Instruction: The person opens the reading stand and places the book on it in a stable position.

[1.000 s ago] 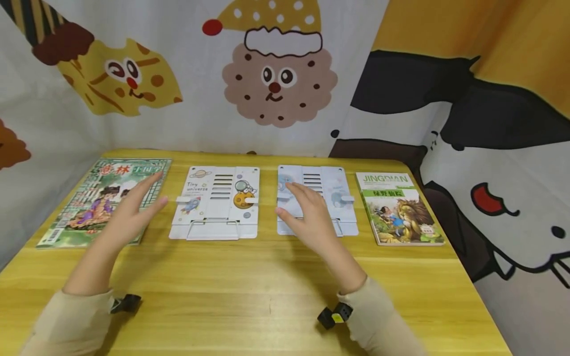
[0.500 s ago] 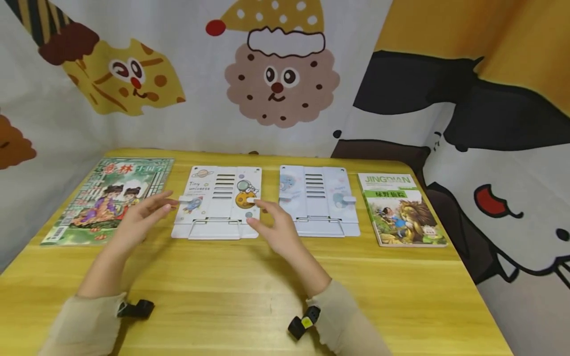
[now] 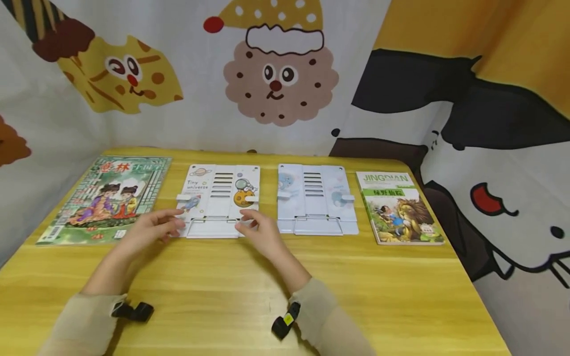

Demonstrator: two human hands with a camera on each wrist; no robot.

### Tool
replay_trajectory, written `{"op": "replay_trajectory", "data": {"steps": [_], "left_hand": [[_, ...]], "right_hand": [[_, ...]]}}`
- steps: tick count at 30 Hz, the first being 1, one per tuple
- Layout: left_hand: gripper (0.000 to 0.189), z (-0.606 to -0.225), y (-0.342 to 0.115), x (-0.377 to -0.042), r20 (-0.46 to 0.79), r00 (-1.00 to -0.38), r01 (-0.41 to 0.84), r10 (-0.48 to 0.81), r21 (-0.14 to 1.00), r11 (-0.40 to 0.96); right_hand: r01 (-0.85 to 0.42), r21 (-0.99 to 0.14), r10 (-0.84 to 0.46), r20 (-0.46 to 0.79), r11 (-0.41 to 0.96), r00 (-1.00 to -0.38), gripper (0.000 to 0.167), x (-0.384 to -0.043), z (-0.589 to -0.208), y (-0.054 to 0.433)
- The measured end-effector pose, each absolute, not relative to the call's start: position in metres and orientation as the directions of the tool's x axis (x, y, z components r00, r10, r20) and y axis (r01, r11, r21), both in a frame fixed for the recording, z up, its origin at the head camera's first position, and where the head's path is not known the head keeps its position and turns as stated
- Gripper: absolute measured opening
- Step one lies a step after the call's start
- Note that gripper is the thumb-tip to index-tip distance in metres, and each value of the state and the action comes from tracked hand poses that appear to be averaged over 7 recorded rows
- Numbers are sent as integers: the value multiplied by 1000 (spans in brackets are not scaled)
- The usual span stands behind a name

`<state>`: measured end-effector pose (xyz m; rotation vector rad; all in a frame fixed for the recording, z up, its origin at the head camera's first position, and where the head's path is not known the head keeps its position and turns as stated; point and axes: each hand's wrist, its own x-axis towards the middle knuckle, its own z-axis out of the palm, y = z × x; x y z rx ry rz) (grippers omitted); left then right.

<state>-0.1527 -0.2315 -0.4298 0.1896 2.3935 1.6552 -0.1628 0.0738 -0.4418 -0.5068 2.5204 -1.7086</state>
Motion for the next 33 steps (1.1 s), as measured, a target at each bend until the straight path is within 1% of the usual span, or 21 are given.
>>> {"op": "replay_trajectory", "data": {"steps": [5,9,13,21,27,33], "left_hand": [[46,-432,-231,-157,-139,-956,-25,259,917,398],[48,-434,-231,-160,-171,-949,-46,264,906,421],[47,-437,-232,-162,-198,-942,-64,271,899,434],[41,-439,-231,-166,-213,-945,-80,249,887,454],[38,-441,-224,-170,-203,-952,-88,227,897,434],[38,-440,-219,-171,-208,-953,-92,218,889,448]], "right_hand": [[-242,-910,-273,152,338,-950,35,-166,-450,67],[-272,-876,-280,167,398,-946,33,-167,-458,63],[-281,-843,-292,156,458,-943,33,-167,-460,58],[-321,-763,-284,186,562,-941,32,-169,-459,50],[-308,-750,-257,189,585,-948,30,-169,-456,50],[-289,-771,-254,170,567,-952,32,-168,-455,52]]}}
